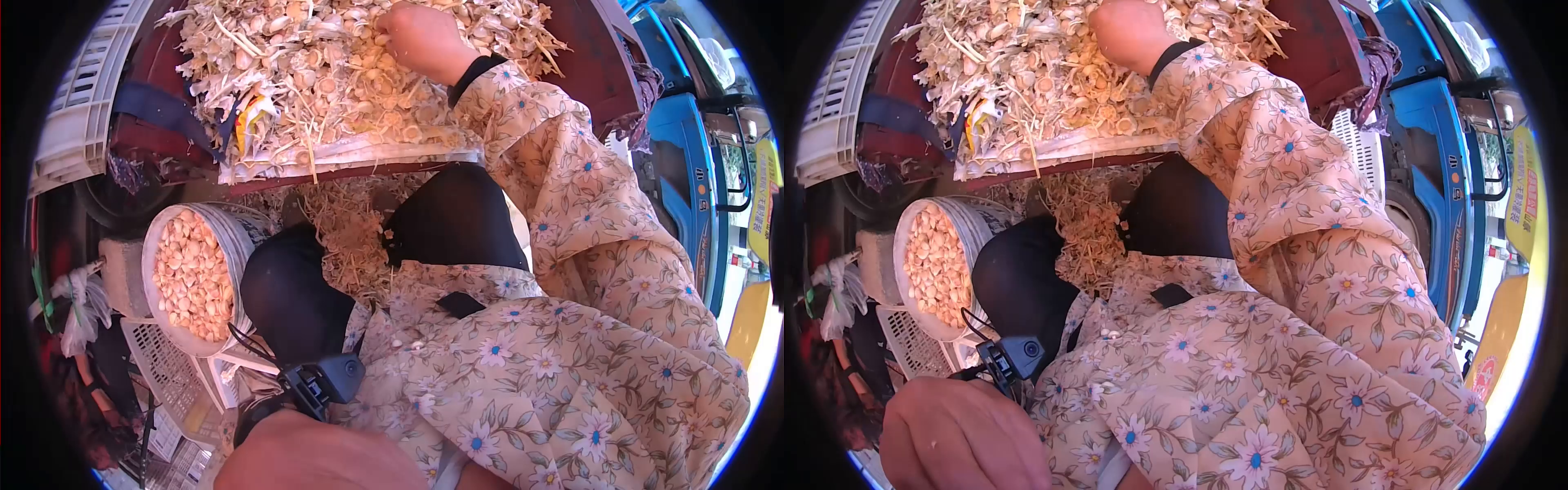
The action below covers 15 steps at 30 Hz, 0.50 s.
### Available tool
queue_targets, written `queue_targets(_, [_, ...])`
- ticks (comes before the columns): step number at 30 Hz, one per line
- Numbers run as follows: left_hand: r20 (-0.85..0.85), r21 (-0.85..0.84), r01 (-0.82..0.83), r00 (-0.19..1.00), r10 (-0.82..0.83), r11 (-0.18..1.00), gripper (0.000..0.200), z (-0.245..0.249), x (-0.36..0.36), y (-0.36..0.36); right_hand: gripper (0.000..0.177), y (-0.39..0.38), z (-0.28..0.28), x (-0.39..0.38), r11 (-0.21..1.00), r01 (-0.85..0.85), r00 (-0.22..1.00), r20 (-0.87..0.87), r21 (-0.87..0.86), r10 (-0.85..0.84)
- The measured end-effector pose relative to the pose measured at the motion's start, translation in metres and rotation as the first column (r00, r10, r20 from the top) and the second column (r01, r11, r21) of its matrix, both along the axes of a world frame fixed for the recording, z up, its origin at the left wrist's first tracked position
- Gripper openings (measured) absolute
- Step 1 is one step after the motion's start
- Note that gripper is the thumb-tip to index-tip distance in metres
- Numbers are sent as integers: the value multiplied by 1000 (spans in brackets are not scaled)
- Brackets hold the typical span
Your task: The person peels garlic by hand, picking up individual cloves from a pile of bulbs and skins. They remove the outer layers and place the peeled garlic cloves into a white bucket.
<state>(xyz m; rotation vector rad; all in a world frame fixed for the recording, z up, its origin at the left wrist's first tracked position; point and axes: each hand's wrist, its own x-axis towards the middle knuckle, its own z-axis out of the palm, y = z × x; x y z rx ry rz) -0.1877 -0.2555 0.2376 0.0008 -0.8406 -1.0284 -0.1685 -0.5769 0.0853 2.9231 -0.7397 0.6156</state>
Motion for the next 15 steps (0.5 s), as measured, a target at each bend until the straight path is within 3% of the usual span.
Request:
queue_targets(3, [-115,90,-14,993,24,996,7,0,-5,22,12,7,12,-1,1000,-21,988,-151,5,22])
queue_targets(6, [-240,-1,35,970,-34,999,7,-6,-7,26,12,7,15,6,999,39,976,-214,-19,-42])
queue_targets(9, [-108,-103,336,932,-347,936,12,-15,22,24,12,8,17,3,996,38,989,-138,-78,-48])
queue_targets(11, [-62,50,281,959,-278,958,14,-17,40,42,13,13,23,-4,1000,-19,998,-63,-20,17])
queue_targets(13, [-15,328,-144,987,158,934,15,-23,51,68,14,14,21,-6,999,-52,998,40,1,52])
queue_targets(14, [67,416,-370,923,378,831,17,-38,61,81,15,9,15,-8,997,-73,993,89,5,72])
queue_targets(15, [245,510,-640,748,617,574,22,-52,76,94,15,11,20,-11,995,-100,989,112,29,96])
